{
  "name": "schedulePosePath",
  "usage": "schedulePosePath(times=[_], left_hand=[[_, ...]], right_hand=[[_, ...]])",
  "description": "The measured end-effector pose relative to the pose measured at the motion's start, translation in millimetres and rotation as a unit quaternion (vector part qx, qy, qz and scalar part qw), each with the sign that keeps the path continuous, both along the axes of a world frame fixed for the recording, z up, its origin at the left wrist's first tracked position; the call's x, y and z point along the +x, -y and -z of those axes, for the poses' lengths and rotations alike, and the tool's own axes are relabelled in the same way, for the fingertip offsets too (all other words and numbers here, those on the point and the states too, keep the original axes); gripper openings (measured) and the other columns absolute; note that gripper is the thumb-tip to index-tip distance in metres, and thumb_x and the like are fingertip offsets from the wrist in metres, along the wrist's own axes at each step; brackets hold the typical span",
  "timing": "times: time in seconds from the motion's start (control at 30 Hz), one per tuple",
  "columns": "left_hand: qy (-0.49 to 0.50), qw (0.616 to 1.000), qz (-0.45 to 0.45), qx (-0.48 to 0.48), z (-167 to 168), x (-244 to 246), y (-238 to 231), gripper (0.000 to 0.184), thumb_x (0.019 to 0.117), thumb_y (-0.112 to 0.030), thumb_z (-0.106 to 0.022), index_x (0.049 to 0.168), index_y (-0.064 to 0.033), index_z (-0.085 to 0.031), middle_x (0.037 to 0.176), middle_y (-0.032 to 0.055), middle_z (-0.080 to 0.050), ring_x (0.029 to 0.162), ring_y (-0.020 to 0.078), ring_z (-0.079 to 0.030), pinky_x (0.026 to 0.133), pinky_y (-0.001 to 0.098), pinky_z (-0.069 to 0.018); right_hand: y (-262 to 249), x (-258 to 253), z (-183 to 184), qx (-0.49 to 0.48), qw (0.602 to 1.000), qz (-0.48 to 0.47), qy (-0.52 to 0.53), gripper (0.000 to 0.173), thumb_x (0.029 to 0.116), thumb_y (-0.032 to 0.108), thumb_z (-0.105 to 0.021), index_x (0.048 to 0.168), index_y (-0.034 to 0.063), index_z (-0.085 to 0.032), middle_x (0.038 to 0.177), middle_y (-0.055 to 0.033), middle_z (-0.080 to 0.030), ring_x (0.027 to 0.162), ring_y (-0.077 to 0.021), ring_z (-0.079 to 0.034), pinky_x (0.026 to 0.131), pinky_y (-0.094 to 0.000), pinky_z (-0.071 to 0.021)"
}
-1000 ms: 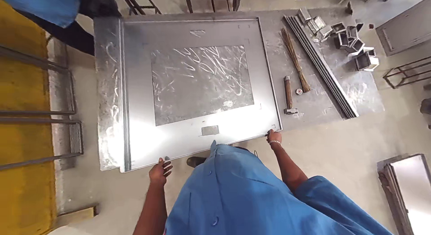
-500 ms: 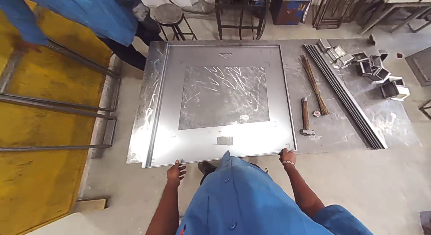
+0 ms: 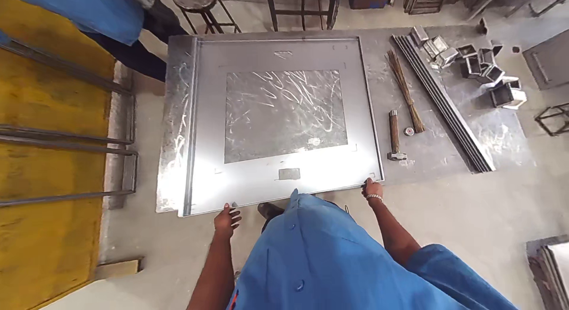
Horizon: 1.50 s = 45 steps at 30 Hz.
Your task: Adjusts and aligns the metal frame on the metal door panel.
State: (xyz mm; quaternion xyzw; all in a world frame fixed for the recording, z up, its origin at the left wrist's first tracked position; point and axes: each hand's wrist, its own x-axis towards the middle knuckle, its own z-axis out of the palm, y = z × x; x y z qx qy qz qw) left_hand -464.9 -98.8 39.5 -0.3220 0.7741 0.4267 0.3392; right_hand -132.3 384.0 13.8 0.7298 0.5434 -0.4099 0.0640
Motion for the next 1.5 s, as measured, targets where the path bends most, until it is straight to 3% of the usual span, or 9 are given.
schedulePosePath(times=[0.07,0.17,0.27,0.5,0.73,0.9,1.5], left_hand=[[0.006,1.0,0.006,0.003,2,5,3,0.067,0.1082,-0.06,-0.03,0.137,-0.0058,-0.058,0.116,0.0179,-0.07,0.092,0.03,-0.069,0.078,0.0512,-0.0539],[0.006,1.0,0.012,0.005,1,4,0,0.07,0.1073,-0.063,-0.028,0.136,-0.0071,-0.057,0.117,0.017,-0.069,0.092,0.0286,-0.068,0.078,0.0494,-0.0536],[0.009,1.0,0.013,0.003,0,7,3,0.07,0.1069,-0.064,-0.028,0.135,-0.0075,-0.058,0.117,0.0167,-0.069,0.092,0.0288,-0.068,0.077,0.0496,-0.0539],[0.009,1.0,0.015,0.005,0,8,2,0.069,0.1072,-0.063,-0.03,0.136,-0.0073,-0.058,0.117,0.0162,-0.069,0.094,0.0284,-0.068,0.078,0.0496,-0.054],[-0.002,1.0,-0.009,0.003,2,9,6,0.067,0.1059,-0.062,-0.038,0.134,-0.0059,-0.061,0.114,0.018,-0.069,0.091,0.0292,-0.067,0.078,0.05,-0.0531],[-0.008,1.0,-0.019,0.022,-2,11,0,0.065,0.106,-0.059,-0.043,0.138,-0.0037,-0.056,0.118,0.022,-0.069,0.094,0.0329,-0.068,0.079,0.0519,-0.0539],[-0.019,0.999,-0.032,0.033,12,10,6,0.064,0.1047,-0.057,-0.049,0.131,-0.0002,-0.062,0.115,0.0241,-0.07,0.094,0.0371,-0.068,0.081,0.0567,-0.0536]], right_hand=[[5,8,1,-0.008,0.999,0.032,-0.043,0.065,0.1105,0.052,-0.03,0.099,0.0018,-0.07,0.084,-0.0127,-0.073,0.072,-0.0264,-0.071,0.07,-0.0483,-0.059],[12,13,-4,-0.033,0.968,0.149,-0.2,0.072,0.1125,0.053,-0.015,0.107,-0.0012,-0.062,0.076,-0.0116,-0.068,0.062,-0.0223,-0.068,0.058,-0.0392,-0.0579],[15,23,-10,-0.073,0.938,0.206,-0.268,0.081,0.1099,0.059,-0.009,0.111,-0.0004,-0.063,0.08,-0.0122,-0.07,0.065,-0.0229,-0.068,0.059,-0.0388,-0.0564],[3,27,0,-0.062,0.96,0.153,-0.226,0.065,0.1135,0.049,-0.023,0.103,0.0012,-0.066,0.074,-0.0081,-0.069,0.058,-0.0179,-0.065,0.054,-0.0343,-0.0552],[9,28,0,-0.038,0.973,0.109,-0.199,0.066,0.1133,0.05,-0.021,0.103,0.0018,-0.065,0.076,-0.0086,-0.069,0.061,-0.019,-0.066,0.056,-0.0364,-0.0559],[11,24,-2,-0.029,0.98,0.067,-0.184,0.07,0.1126,0.052,-0.019,0.107,0.0,-0.065,0.081,-0.0122,-0.07,0.067,-0.0221,-0.068,0.061,-0.0415,-0.057],[9,28,14,-0.016,0.978,0.082,-0.192,0.074,0.1113,0.057,-0.019,0.102,-0.0004,-0.065,0.077,-0.0131,-0.069,0.064,-0.0236,-0.068,0.058,-0.0428,-0.0567]])
